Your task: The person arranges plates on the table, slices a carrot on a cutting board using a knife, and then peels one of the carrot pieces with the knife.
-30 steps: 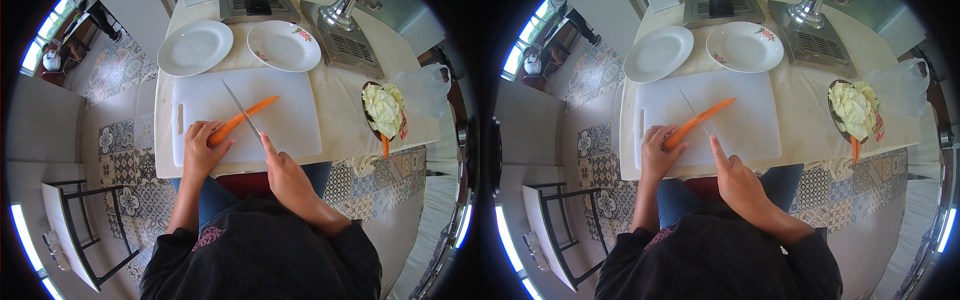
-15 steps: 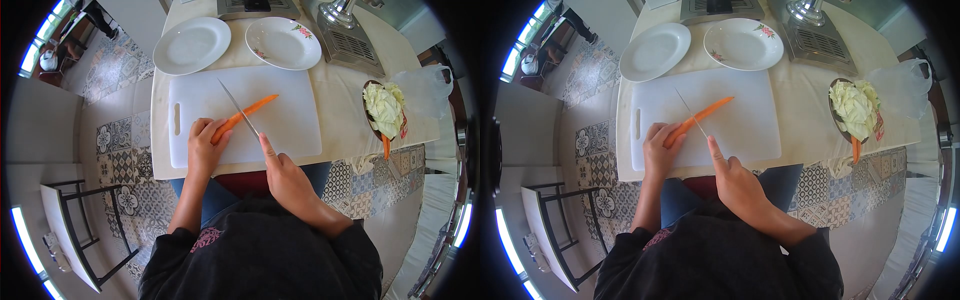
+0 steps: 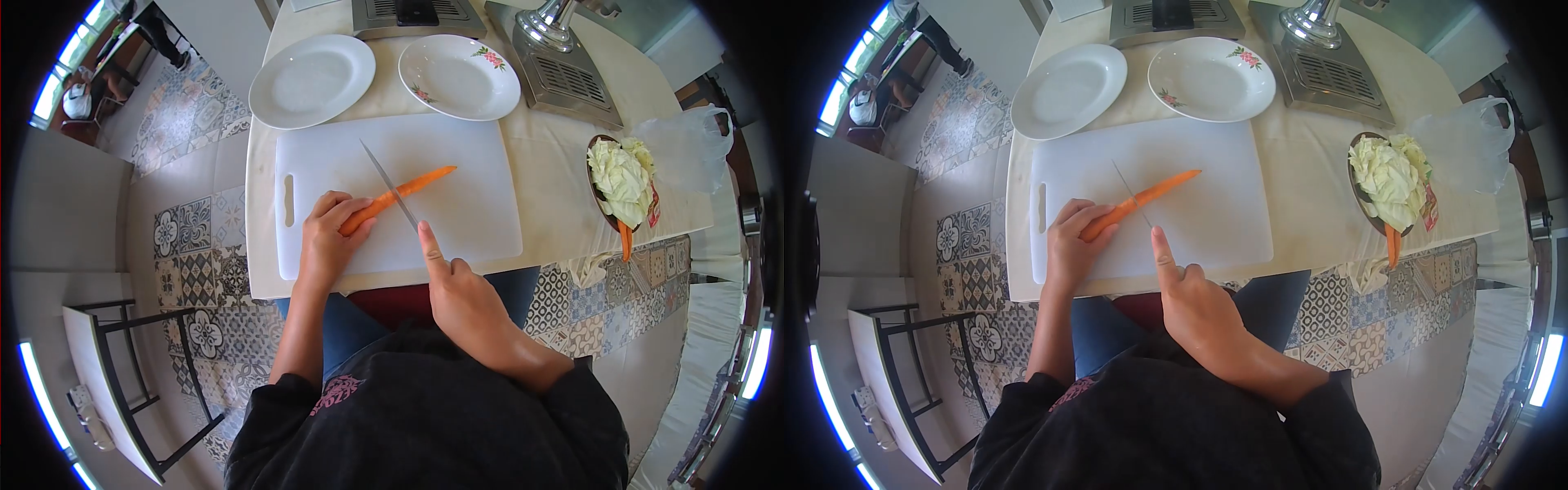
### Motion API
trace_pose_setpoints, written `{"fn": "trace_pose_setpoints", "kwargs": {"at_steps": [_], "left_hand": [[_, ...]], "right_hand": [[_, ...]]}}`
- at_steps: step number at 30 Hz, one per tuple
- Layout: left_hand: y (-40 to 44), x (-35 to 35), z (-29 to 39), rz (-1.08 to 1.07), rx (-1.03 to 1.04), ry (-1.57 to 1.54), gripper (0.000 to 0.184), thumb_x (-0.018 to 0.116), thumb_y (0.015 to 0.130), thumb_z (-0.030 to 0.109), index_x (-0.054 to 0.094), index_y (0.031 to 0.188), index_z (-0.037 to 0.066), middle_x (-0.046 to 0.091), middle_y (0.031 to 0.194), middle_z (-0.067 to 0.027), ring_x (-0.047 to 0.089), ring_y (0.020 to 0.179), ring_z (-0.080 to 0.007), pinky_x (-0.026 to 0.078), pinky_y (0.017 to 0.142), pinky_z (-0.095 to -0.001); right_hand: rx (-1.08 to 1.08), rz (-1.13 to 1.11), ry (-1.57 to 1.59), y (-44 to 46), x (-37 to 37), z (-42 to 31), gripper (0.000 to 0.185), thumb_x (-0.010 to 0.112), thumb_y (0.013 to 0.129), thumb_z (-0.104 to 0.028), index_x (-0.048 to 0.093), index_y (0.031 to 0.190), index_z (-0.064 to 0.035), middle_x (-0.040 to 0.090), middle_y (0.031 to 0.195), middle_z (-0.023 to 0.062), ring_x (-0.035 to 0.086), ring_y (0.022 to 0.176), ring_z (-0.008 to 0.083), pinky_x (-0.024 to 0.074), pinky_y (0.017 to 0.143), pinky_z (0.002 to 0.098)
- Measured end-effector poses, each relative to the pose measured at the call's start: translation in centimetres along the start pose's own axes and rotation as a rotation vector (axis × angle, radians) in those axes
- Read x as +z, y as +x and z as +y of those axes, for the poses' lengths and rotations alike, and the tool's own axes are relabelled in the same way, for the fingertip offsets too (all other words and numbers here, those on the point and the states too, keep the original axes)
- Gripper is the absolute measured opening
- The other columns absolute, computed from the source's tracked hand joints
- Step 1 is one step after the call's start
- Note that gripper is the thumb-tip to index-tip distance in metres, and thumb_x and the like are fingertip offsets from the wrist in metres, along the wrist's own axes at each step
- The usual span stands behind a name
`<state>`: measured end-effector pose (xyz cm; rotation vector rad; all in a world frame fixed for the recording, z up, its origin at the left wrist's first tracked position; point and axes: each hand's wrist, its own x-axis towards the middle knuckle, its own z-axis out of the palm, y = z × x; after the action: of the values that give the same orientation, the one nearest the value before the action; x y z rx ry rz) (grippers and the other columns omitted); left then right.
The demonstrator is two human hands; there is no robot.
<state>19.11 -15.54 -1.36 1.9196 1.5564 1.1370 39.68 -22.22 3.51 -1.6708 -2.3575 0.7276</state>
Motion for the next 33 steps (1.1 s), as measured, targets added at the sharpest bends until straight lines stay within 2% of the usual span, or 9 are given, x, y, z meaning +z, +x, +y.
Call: {"fn": "trace_pose_setpoints", "kwargs": {"at_steps": [8, 17, 21, 26, 30, 33], "left_hand": [[0.1, 0.0, 0.3, 0.010, 0.006, 0.011, 0.029, 0.076, 0.071, 0.002, 0.071, 0.099, 0.005, 0.062, 0.091, -0.0101, 0.062, 0.077, -0.0252, 0.052, 0.068, -0.0332], [-0.2, 0.3, 0.3, 0.057, -0.018, 0.035, 0.029, 0.077, 0.070, 0.003, 0.071, 0.098, 0.006, 0.062, 0.090, -0.0095, 0.062, 0.078, -0.0238, 0.051, 0.069, -0.0325], [-0.3, 0.5, 0.0, 0.087, -0.012, 0.055, 0.027, 0.077, 0.071, 0.005, 0.071, 0.097, 0.006, 0.061, 0.091, -0.0110, 0.062, 0.078, -0.0254, 0.052, 0.068, -0.0343], [-0.5, -0.3, 0.8, 0.067, -0.015, 0.067, 0.038, 0.080, 0.068, 0.006, 0.067, 0.104, 0.004, 0.061, 0.091, -0.0109, 0.061, 0.081, -0.0263, 0.052, 0.070, -0.0353], [-1.8, -2.1, 0.5, 0.053, 0.007, 0.144, 0.045, 0.080, 0.065, 0.005, 0.064, 0.107, 0.003, 0.062, 0.091, -0.0110, 0.061, 0.084, -0.0244, 0.051, 0.076, -0.0351], [-2.4, -3.0, -0.1, 0.041, 0.015, 0.201, 0.038, 0.079, 0.065, 0.004, 0.065, 0.100, 0.002, 0.063, 0.089, -0.0106, 0.061, 0.083, -0.0243, 0.050, 0.078, -0.0364]], "right_hand": [[0.013, -0.044, -0.064, 1.1, -0.1, -0.7, 0.074, 0.053, 0.086, -0.005, 0.017, 0.151, -0.0029, 0.056, 0.075, 0.0228, 0.060, 0.055, 0.0327, 0.0523, 0.051, 0.0390], [-0.025, 0.061, -0.047, 1.3, 1.6, 0.3, 0.074, 0.053, 0.085, -0.004, 0.020, 0.151, -0.0043, 0.054, 0.072, 0.0208, 0.058, 0.052, 0.0321, 0.0506, 0.047, 0.0390], [-0.008, 0.015, 0.017, 0.4, 0.7, 0.7, 0.071, 0.052, 0.087, -0.006, 0.021, 0.150, -0.0057, 0.056, 0.074, 0.0222, 0.058, 0.055, 0.0347, 0.0507, 0.052, 0.0426], [-0.029, 0.009, 0.201, -0.1, -0.4, 2.1, 0.063, 0.050, 0.091, -0.009, 0.024, 0.149, -0.0054, 0.058, 0.074, 0.0227, 0.059, 0.063, 0.0395, 0.0496, 0.062, 0.0475], [-0.036, 0.058, 0.240, -1.1, -0.2, 2.2, 0.060, 0.049, 0.093, -0.011, 0.026, 0.148, -0.0046, 0.059, 0.072, 0.0226, 0.060, 0.065, 0.0397, 0.0483, 0.063, 0.0488], [-0.044, 0.095, 0.286, -1.5, 0.1, 2.5, 0.059, 0.050, 0.093, -0.010, 0.028, 0.147, -0.0045, 0.060, 0.075, 0.0231, 0.060, 0.067, 0.0398, 0.0477, 0.064, 0.0493]]}}
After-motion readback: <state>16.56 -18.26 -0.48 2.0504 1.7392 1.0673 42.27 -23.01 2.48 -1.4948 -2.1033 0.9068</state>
